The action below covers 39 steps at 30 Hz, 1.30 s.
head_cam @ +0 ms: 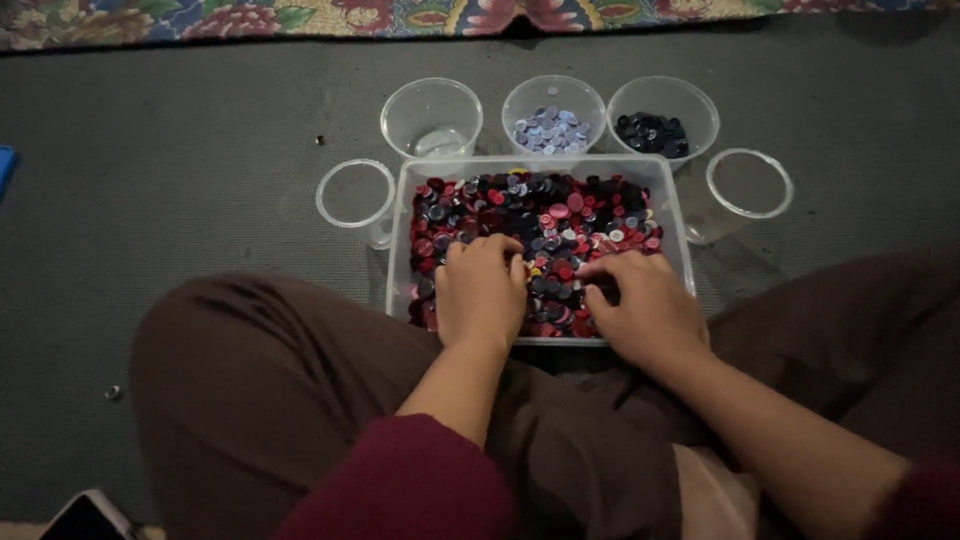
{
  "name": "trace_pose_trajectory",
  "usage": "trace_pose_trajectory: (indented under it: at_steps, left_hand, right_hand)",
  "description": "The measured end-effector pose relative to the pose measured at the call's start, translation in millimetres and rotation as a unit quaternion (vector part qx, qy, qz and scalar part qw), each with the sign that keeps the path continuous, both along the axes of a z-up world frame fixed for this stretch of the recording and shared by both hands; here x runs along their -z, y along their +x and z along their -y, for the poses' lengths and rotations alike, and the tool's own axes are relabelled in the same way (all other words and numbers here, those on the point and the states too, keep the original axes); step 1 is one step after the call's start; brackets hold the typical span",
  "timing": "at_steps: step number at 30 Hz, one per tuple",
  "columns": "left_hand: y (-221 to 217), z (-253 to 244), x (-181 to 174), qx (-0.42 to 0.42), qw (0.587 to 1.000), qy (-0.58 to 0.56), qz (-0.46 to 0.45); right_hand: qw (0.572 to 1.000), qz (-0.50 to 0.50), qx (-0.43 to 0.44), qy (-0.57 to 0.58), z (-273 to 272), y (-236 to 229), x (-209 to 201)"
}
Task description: Sorting a variety of colored buttons from a large central tray into smaller individual plastic containers.
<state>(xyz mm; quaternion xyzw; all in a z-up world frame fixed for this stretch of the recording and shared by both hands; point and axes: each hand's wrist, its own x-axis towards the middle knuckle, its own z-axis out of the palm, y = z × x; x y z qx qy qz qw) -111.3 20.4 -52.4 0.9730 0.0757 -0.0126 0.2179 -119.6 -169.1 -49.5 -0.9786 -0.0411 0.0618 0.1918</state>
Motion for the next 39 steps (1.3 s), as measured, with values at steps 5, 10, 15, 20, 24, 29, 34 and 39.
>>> trace_pose_trajectory:
  at_steps: [5,10,15,20,24,29,34,39]
  left_hand:
    - [-7,1,-23,-0.024,0.999,-0.027,-0.030]
    - [1,-2,-12,-0.030,0.999,-0.037,-0.013]
    - [1,0,-21,-0.020,0.999,-0.034,-0.022]
    - [2,-2,-22,-0.012,0.998,-0.050,-0.021]
    - [1,-1,-21,-0.026,0.998,-0.053,0.000]
    - [-3,-1,-23,-0.025,0.999,-0.046,0.009]
    - [-3,1,-23,-0.057,0.994,-0.089,-0.035]
    - [-3,-1,-26,-0.064,0.990,-0.097,-0.076]
  right_hand:
    - [0.976,0.209,-0.066,0.015,4,13,21]
    - [0.978,0.198,-0.042,0.049,-22,72,29]
    - [0.977,0.180,-0.081,0.082,-51,107,12]
    - [0.988,0.122,-0.088,0.028,-60,114,8]
    - [0.992,0.106,-0.054,0.043,-58,119,14]
    - [0.994,0.077,0.011,0.074,-46,101,19]
    - [0.993,0.018,0.050,0.104,-29,81,7]
    - [0.985,0.002,0.065,0.160,-33,86,-49]
